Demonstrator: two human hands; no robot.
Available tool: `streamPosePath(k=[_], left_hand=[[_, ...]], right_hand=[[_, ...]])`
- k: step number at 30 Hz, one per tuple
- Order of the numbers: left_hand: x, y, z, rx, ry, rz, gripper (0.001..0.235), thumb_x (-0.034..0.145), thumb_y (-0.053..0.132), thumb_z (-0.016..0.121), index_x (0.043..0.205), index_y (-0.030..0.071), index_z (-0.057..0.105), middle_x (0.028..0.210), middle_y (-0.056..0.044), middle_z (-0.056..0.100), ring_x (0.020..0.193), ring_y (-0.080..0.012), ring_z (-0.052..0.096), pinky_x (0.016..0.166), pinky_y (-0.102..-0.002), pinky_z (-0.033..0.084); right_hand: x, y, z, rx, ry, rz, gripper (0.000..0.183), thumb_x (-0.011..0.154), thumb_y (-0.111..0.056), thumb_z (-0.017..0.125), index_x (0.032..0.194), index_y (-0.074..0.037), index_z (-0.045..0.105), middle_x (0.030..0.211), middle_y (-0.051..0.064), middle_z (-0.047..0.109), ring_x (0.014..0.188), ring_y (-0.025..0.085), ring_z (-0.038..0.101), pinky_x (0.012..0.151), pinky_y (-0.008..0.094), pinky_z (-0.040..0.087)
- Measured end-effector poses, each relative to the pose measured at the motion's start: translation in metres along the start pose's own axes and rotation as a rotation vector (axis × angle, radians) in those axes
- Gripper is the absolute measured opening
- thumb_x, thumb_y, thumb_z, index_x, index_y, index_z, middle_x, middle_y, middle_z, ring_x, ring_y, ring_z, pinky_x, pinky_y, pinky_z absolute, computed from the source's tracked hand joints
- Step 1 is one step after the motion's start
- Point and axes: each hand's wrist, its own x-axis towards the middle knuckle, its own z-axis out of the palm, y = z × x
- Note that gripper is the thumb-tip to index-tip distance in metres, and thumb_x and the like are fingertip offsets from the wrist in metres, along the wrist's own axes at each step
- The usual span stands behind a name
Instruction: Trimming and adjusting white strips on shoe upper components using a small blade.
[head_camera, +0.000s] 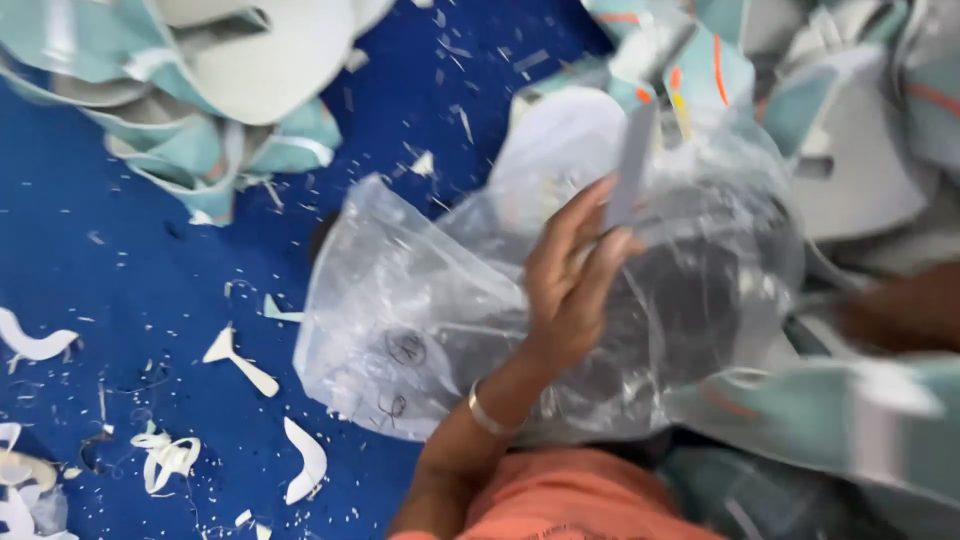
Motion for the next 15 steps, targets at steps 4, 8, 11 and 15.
streamPosePath(k=[4, 8, 11, 15], left_hand=[[-0.02, -0.094, 0.025, -0.111, -0.171, -0.179, 0.04, 0.117, 0.005, 0.058, 0.155, -0.001, 0.049, 0.099, -0.007, 0.066, 0.099, -0.0129, 0.063, 0.091, -0.027, 0.051], [-0.025, -0.103, 0.029, -0.164, 0.09, -0.344, 0.038, 0.109, 0.009, 0.055, 0.146, 0.001, 0.054, 0.088, -0.002, 0.057, 0.083, -0.0119, 0.06, 0.08, -0.029, 0.054], [-0.027, -0.09, 0.027, -0.267, 0.189, -0.447, 0.037, 0.104, 0.013, 0.055, 0.14, 0.004, 0.052, 0.088, -0.001, 0.06, 0.081, -0.0146, 0.067, 0.073, -0.031, 0.058], [-0.05, -0.108, 0.013, -0.185, 0.138, -0.333, 0.036, 0.11, 0.014, 0.055, 0.143, 0.002, 0.052, 0.098, -0.002, 0.059, 0.092, -0.0106, 0.064, 0.086, -0.031, 0.058]], right_hand=[[-0.16, -0.032, -0.028, 0.007, -0.057, 0.085, 0.028, 0.105, -0.021, 0.061, 0.122, -0.001, 0.07, 0.116, 0.017, 0.07, 0.102, 0.027, 0.069, 0.087, 0.042, 0.053], [-0.229, -0.178, -0.05, 0.007, -0.098, 0.101, 0.028, 0.102, -0.017, 0.062, 0.123, -0.001, 0.069, 0.117, 0.016, 0.069, 0.103, 0.026, 0.068, 0.087, 0.04, 0.053], [-0.277, -0.2, -0.029, 0.118, 0.143, 0.085, 0.021, 0.111, -0.018, 0.064, 0.12, 0.001, 0.062, 0.111, 0.012, 0.067, 0.095, 0.019, 0.063, 0.085, 0.034, 0.052], [-0.332, -0.281, 0.012, 0.09, 0.458, 0.217, 0.03, 0.114, -0.029, 0.068, 0.108, 0.0, 0.063, 0.088, 0.01, 0.065, 0.079, 0.018, 0.062, 0.072, 0.035, 0.049]])
